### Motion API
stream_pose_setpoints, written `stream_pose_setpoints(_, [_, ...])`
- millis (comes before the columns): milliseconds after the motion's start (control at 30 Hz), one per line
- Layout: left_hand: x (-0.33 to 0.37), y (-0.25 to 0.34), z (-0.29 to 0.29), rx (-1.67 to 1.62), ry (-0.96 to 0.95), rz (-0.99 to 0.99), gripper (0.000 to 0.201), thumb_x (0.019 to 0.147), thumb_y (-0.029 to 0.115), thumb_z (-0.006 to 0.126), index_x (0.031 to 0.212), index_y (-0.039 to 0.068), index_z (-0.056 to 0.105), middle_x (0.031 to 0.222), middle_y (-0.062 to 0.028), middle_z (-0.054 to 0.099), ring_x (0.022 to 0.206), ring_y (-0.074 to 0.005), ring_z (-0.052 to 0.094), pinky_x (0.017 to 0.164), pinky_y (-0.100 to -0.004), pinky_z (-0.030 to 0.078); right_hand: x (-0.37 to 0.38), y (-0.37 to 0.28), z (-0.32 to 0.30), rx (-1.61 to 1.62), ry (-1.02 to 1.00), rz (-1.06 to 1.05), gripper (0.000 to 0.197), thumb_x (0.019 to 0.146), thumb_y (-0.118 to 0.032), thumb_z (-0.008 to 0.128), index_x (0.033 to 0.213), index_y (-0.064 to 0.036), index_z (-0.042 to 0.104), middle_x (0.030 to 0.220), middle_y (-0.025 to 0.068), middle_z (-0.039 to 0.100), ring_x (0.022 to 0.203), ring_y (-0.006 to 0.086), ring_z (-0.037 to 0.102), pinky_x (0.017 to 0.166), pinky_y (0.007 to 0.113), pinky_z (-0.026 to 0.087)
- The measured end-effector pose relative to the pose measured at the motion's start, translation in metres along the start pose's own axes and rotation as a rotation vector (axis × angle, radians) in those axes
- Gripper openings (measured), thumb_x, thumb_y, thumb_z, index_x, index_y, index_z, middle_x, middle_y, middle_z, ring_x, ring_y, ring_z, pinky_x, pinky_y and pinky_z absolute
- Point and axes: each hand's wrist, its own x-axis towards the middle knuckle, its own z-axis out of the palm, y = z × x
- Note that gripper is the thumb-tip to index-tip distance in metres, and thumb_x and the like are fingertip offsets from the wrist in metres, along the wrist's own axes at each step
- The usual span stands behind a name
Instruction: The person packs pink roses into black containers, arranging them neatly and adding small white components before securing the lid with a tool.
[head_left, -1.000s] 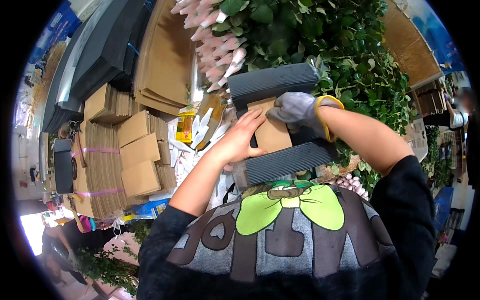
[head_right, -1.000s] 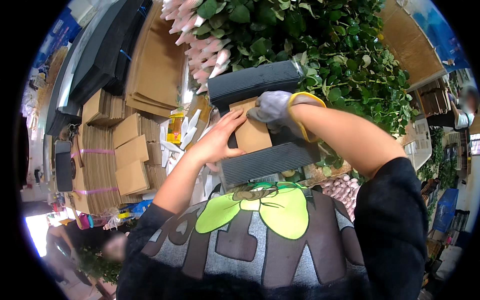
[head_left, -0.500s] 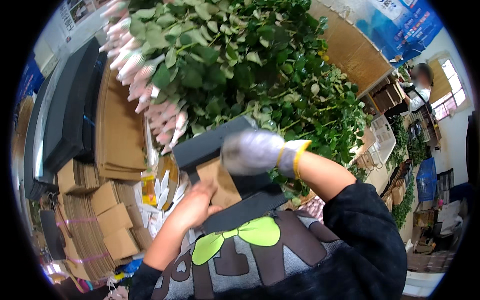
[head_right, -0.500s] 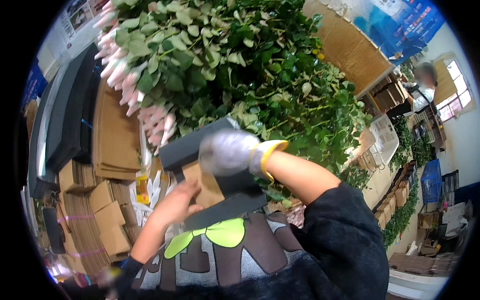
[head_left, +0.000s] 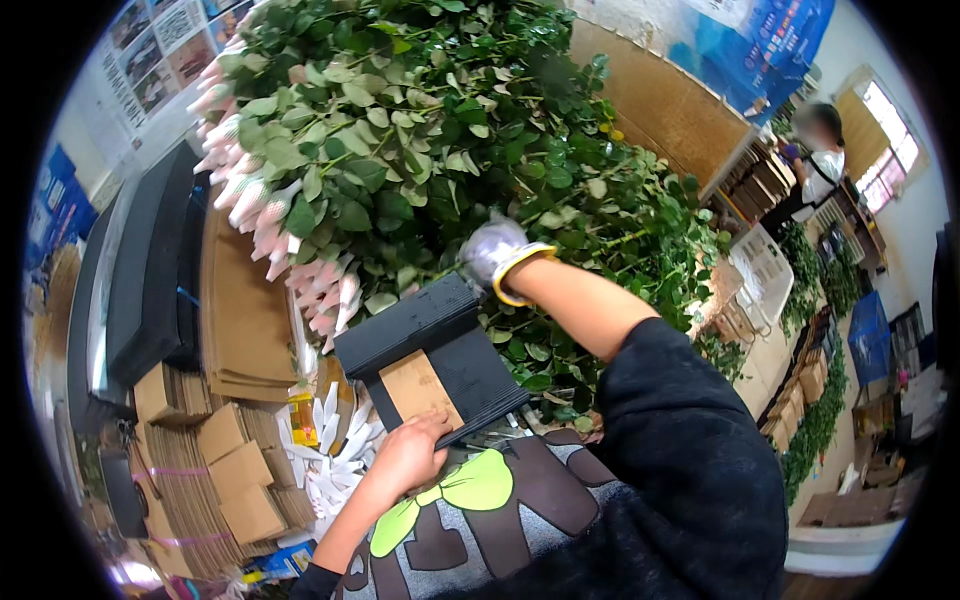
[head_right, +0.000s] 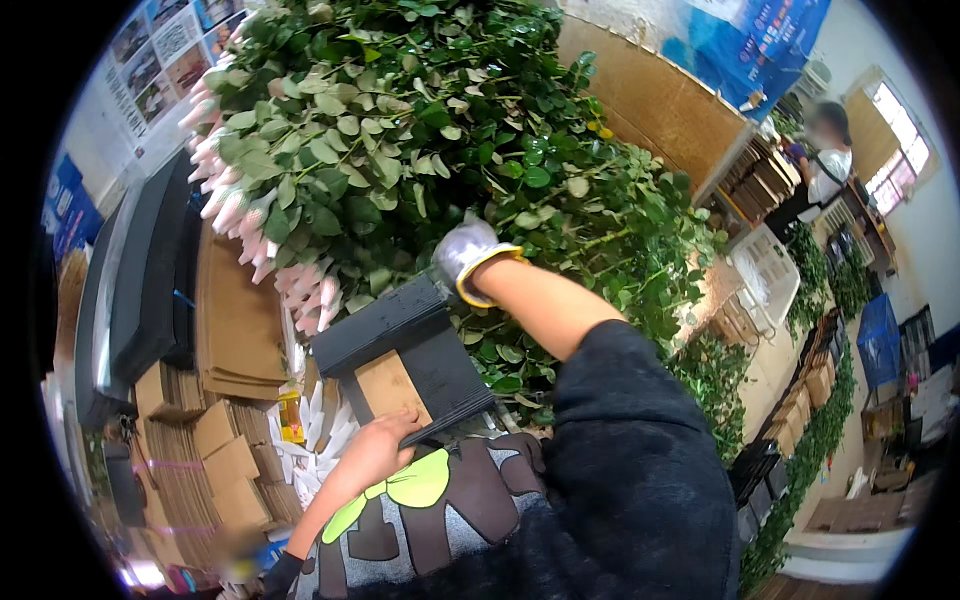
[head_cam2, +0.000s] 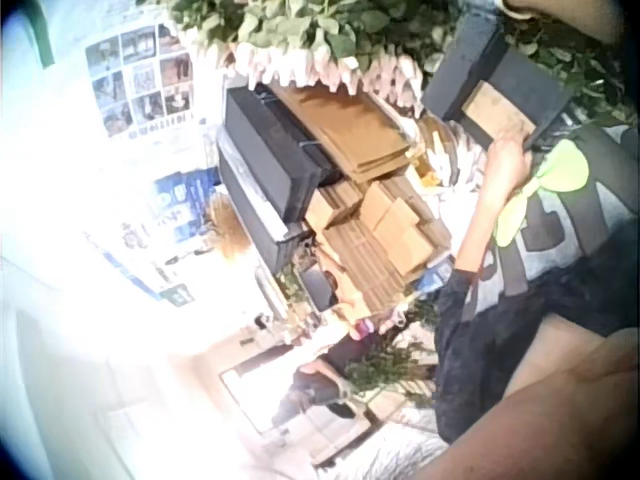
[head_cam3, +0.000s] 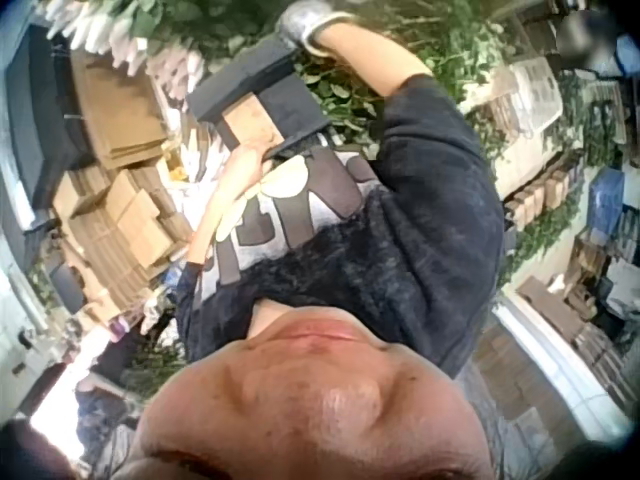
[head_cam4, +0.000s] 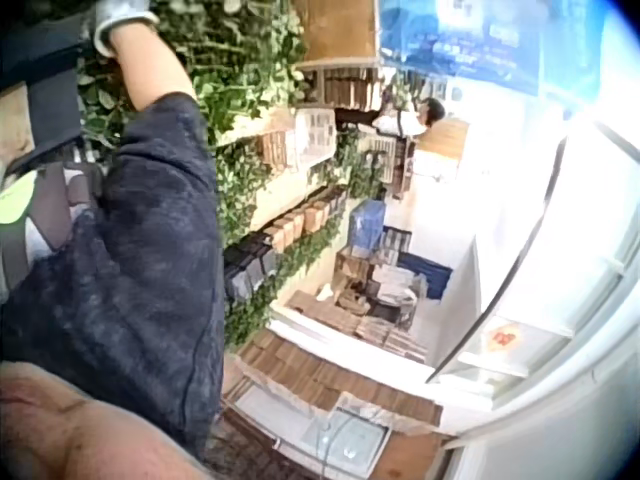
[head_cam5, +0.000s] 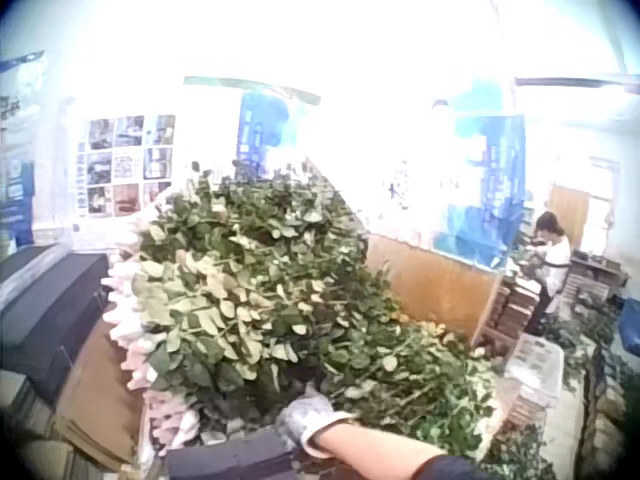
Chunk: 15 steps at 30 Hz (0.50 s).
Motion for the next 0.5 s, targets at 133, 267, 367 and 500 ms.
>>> stream_pose_setpoints(133, [-0.001,0.004,0.004,-0.045,0.061,-0.041,0.031,0.073,0.011,0.062,0.102,0.002,0.066,0.116,-0.0142,0.062,0.111,-0.0294,0.057,0.095,-0.0377,0.046,-0.036,0.043,-0.083,-0.075,0.264,0.060,0.028,0.068,-0.013,0.067,0.097,-0.0128,0.068,0.093,0.0135,0.068,0.093,0.0326,0.064,0.083,0.043,0.051])
stream_pose_setpoints(267, [-0.002,0.004,0.006,-0.020,0.044,-0.089,0.032,0.072,0.011,0.062,0.103,0.004,0.067,0.122,-0.0113,0.060,0.108,-0.0303,0.058,0.093,-0.0386,0.047,-0.089,0.087,-0.149,-0.004,0.665,0.051,0.028,0.069,-0.006,0.062,0.096,-0.0109,0.066,0.091,0.0161,0.067,0.087,0.0347,0.063,0.080,0.042,0.051])
stream_pose_setpoints(367, [-0.003,0.004,0.005,-0.039,0.086,-0.075,0.027,0.072,0.013,0.060,0.097,0.004,0.066,0.102,-0.0127,0.064,0.102,-0.0310,0.059,0.088,-0.0419,0.048,-0.113,0.104,-0.174,-0.046,0.817,0.068,0.030,0.071,-0.006,0.062,0.101,-0.0085,0.062,0.095,0.0173,0.065,0.090,0.0355,0.061,0.081,0.041,0.051])
stream_pose_setpoints(500, [-0.004,0.006,0.004,-0.037,0.092,-0.076,0.023,0.071,0.013,0.062,0.091,0.003,0.064,0.097,-0.0149,0.062,0.095,-0.0339,0.060,0.084,-0.0431,0.048,-0.123,0.100,-0.178,-0.063,0.890,0.049,0.031,0.078,-0.010,0.059,0.109,-0.0089,0.059,0.096,0.0167,0.064,0.091,0.0352,0.061,0.079,0.041,0.051])
